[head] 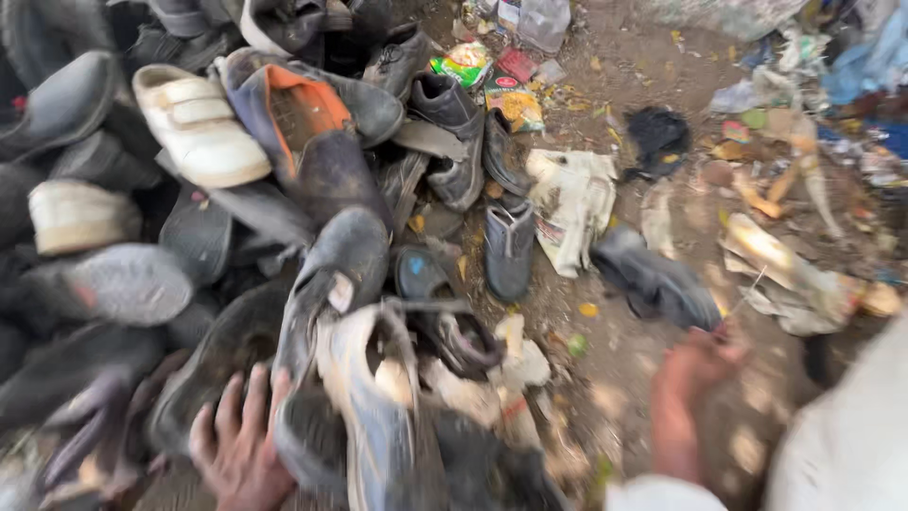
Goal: The person selects a black shoe from a large pile of footwear and uses a small metal tool to trim and scrape the edges of the sole by hand while sitting on the ground.
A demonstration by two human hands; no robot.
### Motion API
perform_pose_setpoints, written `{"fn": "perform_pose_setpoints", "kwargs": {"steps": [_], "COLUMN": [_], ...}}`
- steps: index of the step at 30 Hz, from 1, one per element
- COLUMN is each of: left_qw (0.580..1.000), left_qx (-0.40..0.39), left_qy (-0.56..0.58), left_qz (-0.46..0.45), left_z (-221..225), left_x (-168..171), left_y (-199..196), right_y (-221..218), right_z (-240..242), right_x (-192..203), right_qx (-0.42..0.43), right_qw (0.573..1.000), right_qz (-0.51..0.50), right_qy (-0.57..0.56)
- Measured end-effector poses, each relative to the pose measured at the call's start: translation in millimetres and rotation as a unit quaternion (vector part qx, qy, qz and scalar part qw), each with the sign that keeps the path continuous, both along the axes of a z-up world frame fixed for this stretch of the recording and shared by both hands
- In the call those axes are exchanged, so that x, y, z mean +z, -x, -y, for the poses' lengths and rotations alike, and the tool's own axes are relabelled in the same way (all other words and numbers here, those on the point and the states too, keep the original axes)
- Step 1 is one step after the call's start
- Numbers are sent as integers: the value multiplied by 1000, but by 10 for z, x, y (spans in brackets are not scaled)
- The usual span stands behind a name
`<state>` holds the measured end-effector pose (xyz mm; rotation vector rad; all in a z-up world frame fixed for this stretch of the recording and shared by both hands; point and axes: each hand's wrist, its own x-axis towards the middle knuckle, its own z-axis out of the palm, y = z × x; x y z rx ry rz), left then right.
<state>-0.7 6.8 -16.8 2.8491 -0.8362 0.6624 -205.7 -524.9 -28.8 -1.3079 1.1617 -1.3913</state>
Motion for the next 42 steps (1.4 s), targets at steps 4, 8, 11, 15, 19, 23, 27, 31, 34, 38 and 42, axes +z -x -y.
{"fn": "perform_pose_setpoints", "kwargs": {"steps": [4, 8, 11, 15, 19, 23, 27, 31, 34, 38, 42], "left_qw": [1000, 999, 1000, 999, 1000, 999, 999, 998, 996, 996, 979], "left_qx": [-15, 7, 0, 9, -17, -1, -10, -4, 1, -19, -45], "left_qy": [25, -10, -10, -20, -5, -16, 8, -32, -49, 12, 15], "left_qz": [-7, -34, -28, -43, -17, -30, -47, -54, -71, -84, -199], "left_z": [30, -52, -59, -65, -98, -59, -61, -59, -56, -88, -228], "left_x": [157, 101, 68, -10, -102, -110, -82, 32, 268, 594, 915], "left_y": [-20, 31, 15, -12, -37, -76, -66, 0, 18, 180, 238], "right_y": [8, 158, 144, -132, -544, -677, -747, -1083, -1123, -503, 336], "right_z": [-15, 243, 841, 1399, 1523, 1223, 594, -407, -1192, -2114, -3063], "right_x": [32, 281, 443, 248, -33, -43, 288, 769, 1237, 1600, 1491], "right_qx": [14, 17, 57, 150, 215, 197, 233, 397, 412, 384, 425], "right_qw": [979, 914, 815, 775, 733, 737, 812, 785, 881, 919, 891], "right_qz": [-116, -397, -550, -530, -637, -639, -467, -231, -217, -14, -12], "right_qy": [168, 78, 172, 311, 100, 98, 262, 415, 86, -87, -160]}}
